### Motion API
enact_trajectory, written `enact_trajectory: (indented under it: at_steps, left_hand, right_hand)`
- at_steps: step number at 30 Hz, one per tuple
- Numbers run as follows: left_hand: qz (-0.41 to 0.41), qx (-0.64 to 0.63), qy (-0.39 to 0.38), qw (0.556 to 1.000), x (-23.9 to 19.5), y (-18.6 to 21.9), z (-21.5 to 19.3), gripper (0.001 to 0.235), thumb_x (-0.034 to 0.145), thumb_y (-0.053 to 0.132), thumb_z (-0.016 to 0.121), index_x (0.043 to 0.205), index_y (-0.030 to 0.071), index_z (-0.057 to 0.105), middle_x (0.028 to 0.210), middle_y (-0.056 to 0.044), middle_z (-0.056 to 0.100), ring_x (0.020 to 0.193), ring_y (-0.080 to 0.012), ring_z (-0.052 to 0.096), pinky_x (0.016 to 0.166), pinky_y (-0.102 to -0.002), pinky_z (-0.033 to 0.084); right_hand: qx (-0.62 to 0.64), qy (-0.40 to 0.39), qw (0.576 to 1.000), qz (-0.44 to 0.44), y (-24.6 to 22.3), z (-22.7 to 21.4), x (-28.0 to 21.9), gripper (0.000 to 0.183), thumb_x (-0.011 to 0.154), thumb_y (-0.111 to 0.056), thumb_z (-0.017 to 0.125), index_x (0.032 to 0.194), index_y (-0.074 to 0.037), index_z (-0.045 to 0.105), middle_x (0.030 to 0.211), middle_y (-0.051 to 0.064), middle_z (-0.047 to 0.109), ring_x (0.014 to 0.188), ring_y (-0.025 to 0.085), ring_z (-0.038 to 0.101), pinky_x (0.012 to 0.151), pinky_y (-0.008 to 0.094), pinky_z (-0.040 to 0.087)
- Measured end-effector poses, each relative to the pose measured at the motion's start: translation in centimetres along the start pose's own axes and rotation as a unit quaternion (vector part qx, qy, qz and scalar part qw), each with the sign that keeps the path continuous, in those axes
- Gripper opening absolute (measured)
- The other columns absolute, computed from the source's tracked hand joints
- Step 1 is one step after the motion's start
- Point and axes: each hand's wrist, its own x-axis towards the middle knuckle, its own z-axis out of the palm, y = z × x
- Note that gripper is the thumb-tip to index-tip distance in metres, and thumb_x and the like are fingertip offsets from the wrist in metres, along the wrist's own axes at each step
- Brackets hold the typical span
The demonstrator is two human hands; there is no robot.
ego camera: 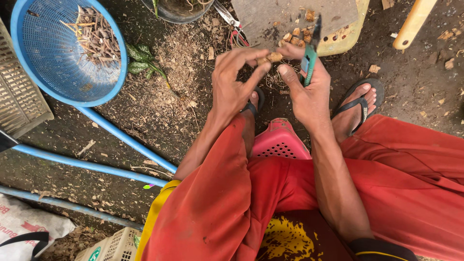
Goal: The person sits on a low stool and uses a utility knife to cut small root pieces on a cutting board. The cut pieces are gathered and placed into a yellow scoop, while trimmings fall onto the ground.
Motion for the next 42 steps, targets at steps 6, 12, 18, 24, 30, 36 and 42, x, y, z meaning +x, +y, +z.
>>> enact_trajectory:
  at_steps: [6,12,18,24,30,36,42]
  left_hand:
    - [-0.051,0.086,0.041,0.994,0.5,-2.0,1.9,0.025,0.089,0.028,0.083,0.109,0.014,0.077,0.092,0.004,0.072,0.080,-0.0128,0.063,0.098,-0.035,0.038]
    - [-0.082,0.074,0.071,0.991,0.2,-2.6,2.7,0.020,0.087,0.028,0.083,0.101,0.015,0.079,0.086,0.005,0.070,0.079,-0.0131,0.061,0.098,-0.035,0.036]
    - [-0.077,0.060,0.087,0.991,0.4,-2.6,2.9,0.016,0.088,0.026,0.083,0.098,0.013,0.080,0.078,0.005,0.067,0.076,-0.0113,0.062,0.100,-0.035,0.035]
    - [-0.067,0.049,0.088,0.993,0.7,-2.7,3.4,0.015,0.087,0.025,0.082,0.096,0.014,0.079,0.078,0.007,0.066,0.073,-0.0091,0.061,0.099,-0.032,0.036]
    - [-0.071,0.041,0.097,0.992,0.5,-2.8,3.8,0.014,0.086,0.024,0.082,0.096,0.014,0.080,0.077,0.007,0.065,0.072,-0.0088,0.061,0.099,-0.033,0.036]
    - [-0.066,0.025,0.100,0.992,0.3,-3.7,4.1,0.016,0.087,0.025,0.083,0.098,0.013,0.082,0.078,0.005,0.064,0.072,-0.0096,0.061,0.094,-0.032,0.038]
    - [-0.054,-0.025,0.099,0.993,0.3,-4.5,4.3,0.015,0.088,0.018,0.084,0.100,0.009,0.081,0.079,0.001,0.065,0.072,-0.0113,0.061,0.081,-0.030,0.045]
  right_hand:
    - [-0.120,-0.038,0.988,0.092,0.9,1.1,-0.5,0.031,0.117,-0.032,0.041,0.115,-0.003,0.052,0.076,0.017,0.063,0.069,0.035,0.068,0.065,0.048,0.051]
    - [-0.180,-0.058,0.981,0.052,1.4,2.4,-1.1,0.028,0.115,-0.028,0.041,0.114,-0.001,0.048,0.079,0.030,0.060,0.079,0.055,0.060,0.064,0.060,0.041]
    - [-0.213,-0.059,0.974,0.041,1.6,2.6,-0.9,0.026,0.114,-0.026,0.044,0.113,0.000,0.048,0.082,0.032,0.062,0.082,0.056,0.060,0.064,0.061,0.041]
    - [-0.213,-0.049,0.975,0.041,1.5,2.7,-1.0,0.025,0.114,-0.025,0.044,0.113,0.000,0.049,0.076,0.031,0.062,0.077,0.056,0.061,0.061,0.061,0.041]
    - [-0.245,-0.063,0.966,0.047,1.2,2.7,-0.9,0.028,0.115,-0.025,0.043,0.110,0.001,0.050,0.075,0.032,0.062,0.078,0.057,0.060,0.063,0.063,0.040]
    - [-0.263,-0.079,0.958,0.079,0.7,2.6,-0.6,0.033,0.113,-0.029,0.040,0.113,0.002,0.052,0.076,0.033,0.063,0.077,0.057,0.061,0.066,0.065,0.042]
    - [-0.305,-0.094,0.942,0.101,0.5,2.7,0.0,0.036,0.113,-0.031,0.040,0.108,0.003,0.053,0.074,0.033,0.063,0.076,0.058,0.061,0.066,0.066,0.044]
